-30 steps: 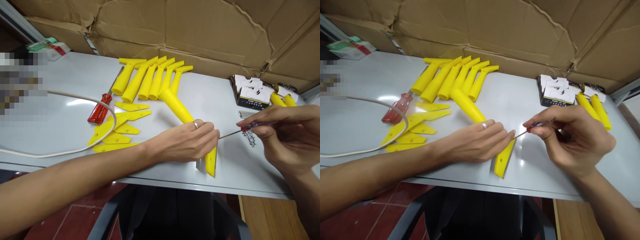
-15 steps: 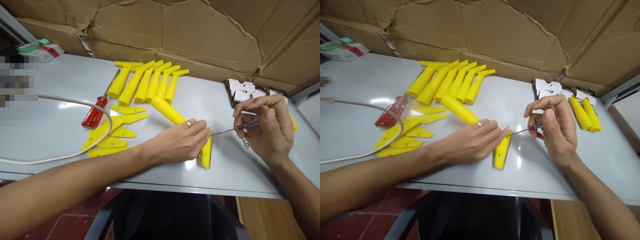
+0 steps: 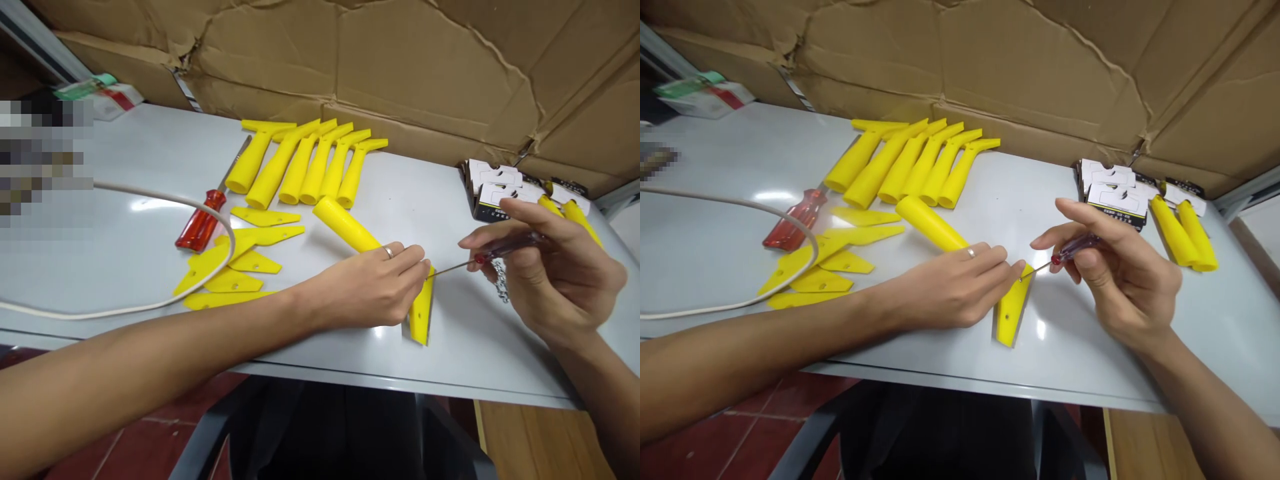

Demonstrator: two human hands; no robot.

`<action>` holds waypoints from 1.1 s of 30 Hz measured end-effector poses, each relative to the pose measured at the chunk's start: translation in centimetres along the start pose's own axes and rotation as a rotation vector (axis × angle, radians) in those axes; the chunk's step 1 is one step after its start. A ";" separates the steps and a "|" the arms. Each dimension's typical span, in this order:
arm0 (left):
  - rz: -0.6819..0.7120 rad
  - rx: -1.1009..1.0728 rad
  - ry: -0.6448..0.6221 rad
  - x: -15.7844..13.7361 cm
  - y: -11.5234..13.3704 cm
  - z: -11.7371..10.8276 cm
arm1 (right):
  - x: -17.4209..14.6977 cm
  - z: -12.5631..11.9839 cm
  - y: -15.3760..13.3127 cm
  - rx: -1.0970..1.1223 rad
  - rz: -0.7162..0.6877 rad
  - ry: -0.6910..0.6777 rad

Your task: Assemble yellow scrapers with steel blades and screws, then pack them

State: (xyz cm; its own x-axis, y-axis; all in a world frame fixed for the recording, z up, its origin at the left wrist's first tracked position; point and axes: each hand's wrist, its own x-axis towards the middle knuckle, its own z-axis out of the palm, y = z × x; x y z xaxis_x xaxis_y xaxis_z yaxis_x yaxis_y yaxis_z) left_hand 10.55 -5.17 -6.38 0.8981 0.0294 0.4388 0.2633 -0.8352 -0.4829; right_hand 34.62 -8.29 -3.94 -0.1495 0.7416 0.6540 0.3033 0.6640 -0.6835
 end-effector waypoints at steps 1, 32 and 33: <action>-0.003 -0.003 -0.003 0.0 0.0 0.0 | 0.0 0.0 -0.3 -0.001 0.010 -0.009; -0.079 -0.054 -0.151 0.0 -0.2 -0.1 | 2.5 -5.9 3.1 -0.394 0.086 0.313; -0.087 -0.051 -0.159 0.0 -0.2 0.0 | 2.4 -6.0 3.2 -0.427 0.097 0.301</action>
State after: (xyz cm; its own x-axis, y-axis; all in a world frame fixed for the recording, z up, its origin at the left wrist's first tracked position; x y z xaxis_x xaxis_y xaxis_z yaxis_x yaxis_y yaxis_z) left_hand 10.50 -4.98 -6.24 0.9180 0.1856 0.3504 0.3279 -0.8522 -0.4078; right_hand 40.85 -4.96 -2.66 0.1562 0.6952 0.7016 0.6677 0.4492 -0.5937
